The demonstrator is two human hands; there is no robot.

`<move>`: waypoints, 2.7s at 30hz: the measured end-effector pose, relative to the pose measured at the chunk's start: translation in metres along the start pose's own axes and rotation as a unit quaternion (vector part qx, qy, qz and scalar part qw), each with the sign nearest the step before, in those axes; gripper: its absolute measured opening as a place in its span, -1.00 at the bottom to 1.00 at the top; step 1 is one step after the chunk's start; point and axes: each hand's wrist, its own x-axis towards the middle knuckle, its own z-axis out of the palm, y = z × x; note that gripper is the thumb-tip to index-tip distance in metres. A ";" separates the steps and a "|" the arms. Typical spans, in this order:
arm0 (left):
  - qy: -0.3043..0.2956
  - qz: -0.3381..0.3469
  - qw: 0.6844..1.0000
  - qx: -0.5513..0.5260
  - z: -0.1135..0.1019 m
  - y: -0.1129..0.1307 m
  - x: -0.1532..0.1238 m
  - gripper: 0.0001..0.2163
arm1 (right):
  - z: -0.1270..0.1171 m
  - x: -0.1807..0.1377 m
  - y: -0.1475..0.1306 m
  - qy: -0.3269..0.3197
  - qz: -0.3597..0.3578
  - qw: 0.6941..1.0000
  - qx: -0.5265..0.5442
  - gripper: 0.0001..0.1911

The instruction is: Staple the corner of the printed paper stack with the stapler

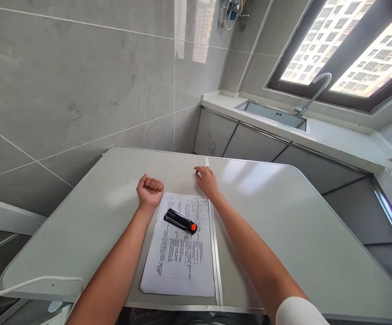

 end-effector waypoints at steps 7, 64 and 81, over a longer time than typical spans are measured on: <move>0.006 -0.006 1.000 0.030 -0.002 -0.001 0.000 -0.42 | 0.049 0.046 -0.037 -0.079 -0.024 0.996 -0.038 -0.65; -0.289 0.116 0.477 0.822 -0.003 -0.023 -0.003 -0.87 | -0.138 -0.155 0.199 0.066 0.156 0.976 -0.133 -0.87; -0.297 0.157 0.434 0.836 -0.020 -0.030 0.004 -0.83 | -0.066 -0.151 0.035 -0.049 0.038 0.993 0.099 -0.87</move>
